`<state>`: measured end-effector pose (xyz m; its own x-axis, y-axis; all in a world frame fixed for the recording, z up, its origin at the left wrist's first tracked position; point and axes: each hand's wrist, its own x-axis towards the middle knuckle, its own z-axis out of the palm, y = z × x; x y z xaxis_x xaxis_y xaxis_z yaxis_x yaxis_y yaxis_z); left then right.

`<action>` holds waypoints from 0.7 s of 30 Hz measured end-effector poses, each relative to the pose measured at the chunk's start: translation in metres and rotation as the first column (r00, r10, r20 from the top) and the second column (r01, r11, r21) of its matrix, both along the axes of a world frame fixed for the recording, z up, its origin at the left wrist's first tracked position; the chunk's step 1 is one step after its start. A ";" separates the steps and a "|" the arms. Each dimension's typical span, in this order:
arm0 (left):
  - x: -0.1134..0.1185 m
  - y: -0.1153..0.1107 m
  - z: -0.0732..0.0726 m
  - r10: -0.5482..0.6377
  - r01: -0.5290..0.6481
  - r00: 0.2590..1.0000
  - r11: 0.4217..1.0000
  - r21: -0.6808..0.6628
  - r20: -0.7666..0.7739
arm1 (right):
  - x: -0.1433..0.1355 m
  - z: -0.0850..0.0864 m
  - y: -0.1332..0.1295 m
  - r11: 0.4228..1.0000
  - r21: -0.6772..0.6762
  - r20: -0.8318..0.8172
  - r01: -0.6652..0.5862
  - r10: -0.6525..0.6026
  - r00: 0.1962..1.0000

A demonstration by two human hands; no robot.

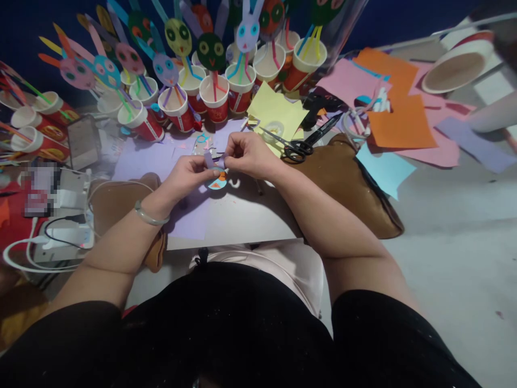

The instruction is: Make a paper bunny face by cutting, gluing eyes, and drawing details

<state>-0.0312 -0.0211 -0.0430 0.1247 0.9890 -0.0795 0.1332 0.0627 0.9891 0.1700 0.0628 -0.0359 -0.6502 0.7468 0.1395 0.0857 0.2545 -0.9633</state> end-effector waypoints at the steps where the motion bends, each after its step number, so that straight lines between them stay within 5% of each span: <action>1: 0.000 0.000 0.000 0.002 -0.002 1.000 1.000 -0.002 0.000 | 0.000 0.000 0.000 1.000 -0.010 -0.005 -0.001 0.001 1.000; 10: 0.000 -0.003 0.004 0.074 -0.069 0.994 0.996 -0.058 0.081 | -0.002 0.000 0.000 0.986 -0.164 -0.046 0.007 -0.015 0.999; 21: 0.001 0.000 0.000 0.139 -0.138 0.989 0.990 -0.033 0.040 | -0.004 0.007 -0.010 0.990 -0.132 0.036 -0.040 0.045 0.998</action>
